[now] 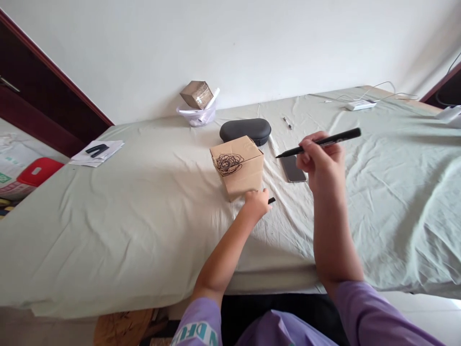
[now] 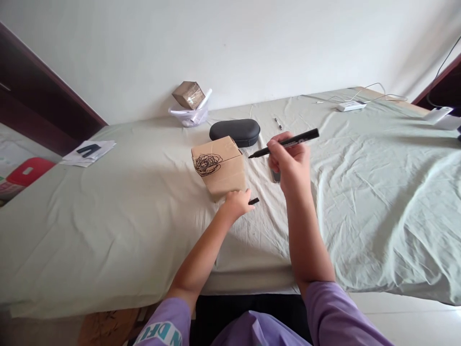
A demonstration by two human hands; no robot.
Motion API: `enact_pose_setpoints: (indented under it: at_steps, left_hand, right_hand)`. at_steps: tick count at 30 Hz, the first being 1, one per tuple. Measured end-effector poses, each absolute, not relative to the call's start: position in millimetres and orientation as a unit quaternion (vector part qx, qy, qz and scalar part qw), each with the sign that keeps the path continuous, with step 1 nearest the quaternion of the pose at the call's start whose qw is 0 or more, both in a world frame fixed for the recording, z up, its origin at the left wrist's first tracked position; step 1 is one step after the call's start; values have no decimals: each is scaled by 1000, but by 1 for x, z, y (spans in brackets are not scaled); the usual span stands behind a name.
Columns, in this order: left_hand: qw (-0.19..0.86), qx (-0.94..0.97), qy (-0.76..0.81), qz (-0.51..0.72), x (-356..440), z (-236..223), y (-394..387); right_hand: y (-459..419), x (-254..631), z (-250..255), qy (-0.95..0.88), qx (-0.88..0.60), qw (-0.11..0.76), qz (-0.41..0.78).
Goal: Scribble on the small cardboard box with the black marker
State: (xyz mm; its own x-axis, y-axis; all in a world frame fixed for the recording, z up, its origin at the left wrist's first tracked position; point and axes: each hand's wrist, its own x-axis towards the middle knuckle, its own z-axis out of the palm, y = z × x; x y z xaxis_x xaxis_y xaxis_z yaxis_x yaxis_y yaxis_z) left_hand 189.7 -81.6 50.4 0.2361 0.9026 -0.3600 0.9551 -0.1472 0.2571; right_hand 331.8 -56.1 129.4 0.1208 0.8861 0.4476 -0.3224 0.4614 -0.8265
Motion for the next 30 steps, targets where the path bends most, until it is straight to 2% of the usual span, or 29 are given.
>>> enact_pose_setpoints:
  at_steps: [3, 5, 7, 8, 9, 11, 14, 20, 23, 26, 28, 30]
  left_hand:
    - [243, 779, 578, 24, 138, 89, -100]
    - [258, 787, 480, 291, 90, 104, -107]
    - [136, 704, 452, 530, 44, 101, -101]
    - [107, 674, 459, 569, 26, 93, -92]
    - [111, 656, 484, 568, 12, 81, -81]
    - [187, 637, 531, 526, 0, 52, -55]
    - [299, 646, 494, 499, 9, 16, -26]
    - [349, 632, 446, 529, 29, 2, -21]
    - [351, 627, 446, 533, 27, 1, -21]
    - [354, 631, 442, 530, 25, -2, -19]
    - [348, 635, 440, 531, 25, -5, -17]
    - [347, 638, 435, 532, 24, -7, -16]
  right_hand:
    - [-59, 322, 127, -511, -275, 678, 451]
    - [-56, 316, 127, -531, -253, 663, 464]
    - [-47, 305, 130, -561, -231, 634, 480]
    - [-39, 296, 133, -575, -225, 618, 486]
    - [-30, 285, 135, -588, -222, 603, 492]
    - [-8, 259, 138, -608, -234, 587, 481]
    - [24, 220, 137, -672, -245, 530, 455]
    - [47, 199, 125, -759, -283, 416, 414]
    - [46, 202, 120, -776, -280, 428, 369]
    - [47, 201, 116, -752, -296, 492, 324]
    - [46, 200, 115, -718, -321, 531, 316]
    - [45, 201, 116, -706, -325, 534, 334]
